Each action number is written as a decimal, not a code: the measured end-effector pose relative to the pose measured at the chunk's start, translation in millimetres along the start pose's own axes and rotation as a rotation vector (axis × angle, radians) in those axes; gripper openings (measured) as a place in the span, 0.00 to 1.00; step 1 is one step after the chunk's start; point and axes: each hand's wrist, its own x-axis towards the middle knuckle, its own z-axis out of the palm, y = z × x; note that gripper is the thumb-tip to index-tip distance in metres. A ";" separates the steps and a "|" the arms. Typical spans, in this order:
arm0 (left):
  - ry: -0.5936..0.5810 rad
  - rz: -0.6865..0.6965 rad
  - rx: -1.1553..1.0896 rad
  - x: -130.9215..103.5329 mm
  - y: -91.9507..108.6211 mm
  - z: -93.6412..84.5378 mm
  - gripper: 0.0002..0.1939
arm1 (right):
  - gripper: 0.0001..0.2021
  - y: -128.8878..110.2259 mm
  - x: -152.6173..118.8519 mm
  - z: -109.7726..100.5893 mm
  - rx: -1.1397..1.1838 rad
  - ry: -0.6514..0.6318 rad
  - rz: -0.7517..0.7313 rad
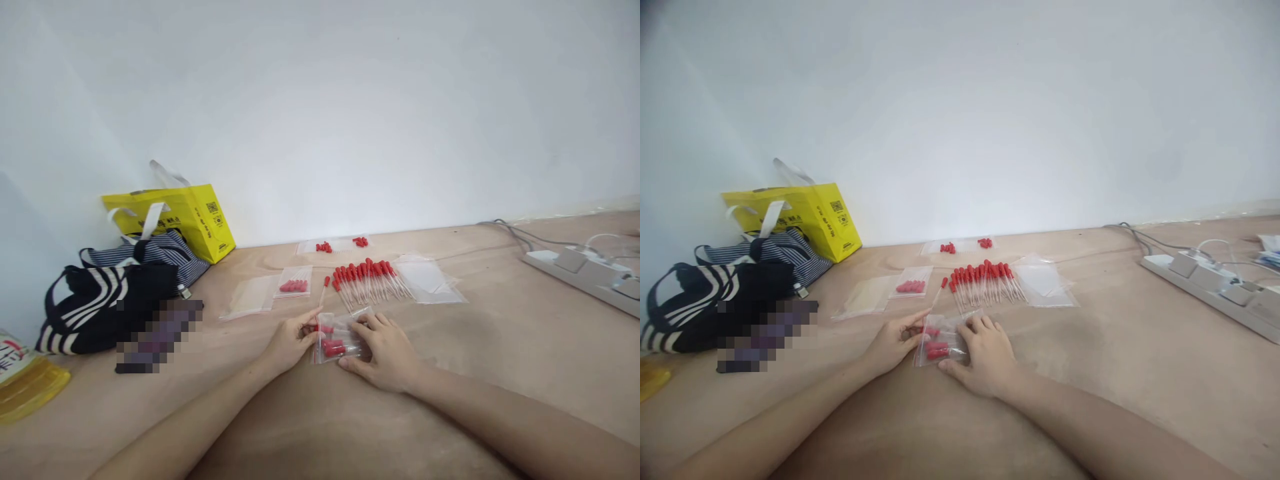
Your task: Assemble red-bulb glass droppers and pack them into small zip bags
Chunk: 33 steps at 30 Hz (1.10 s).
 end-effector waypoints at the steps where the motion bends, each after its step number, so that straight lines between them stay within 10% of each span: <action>1: -0.034 -0.006 -0.010 0.0 1.4 -1.6 0.24 | 0.23 3.4 0.7 -1.2 0.035 -0.001 -0.007; 15: -0.046 0.021 0.054 11.8 -6.8 -4.1 0.22 | 0.26 22.0 2.5 -2.4 0.217 -0.071 -0.060; 19: -0.213 0.006 0.015 22.7 -1.5 -23.0 0.20 | 0.25 22.8 3.5 -1.8 0.245 -0.080 -0.074; 27: 0.129 -0.102 0.344 99.9 -0.4 -13.4 0.11 | 0.25 25.1 3.6 -2.1 0.254 -0.079 -0.099; 33: 0.099 -0.210 0.354 144.8 1.8 11.9 0.14 | 0.26 26.5 3.3 1.7 0.268 -0.064 -0.113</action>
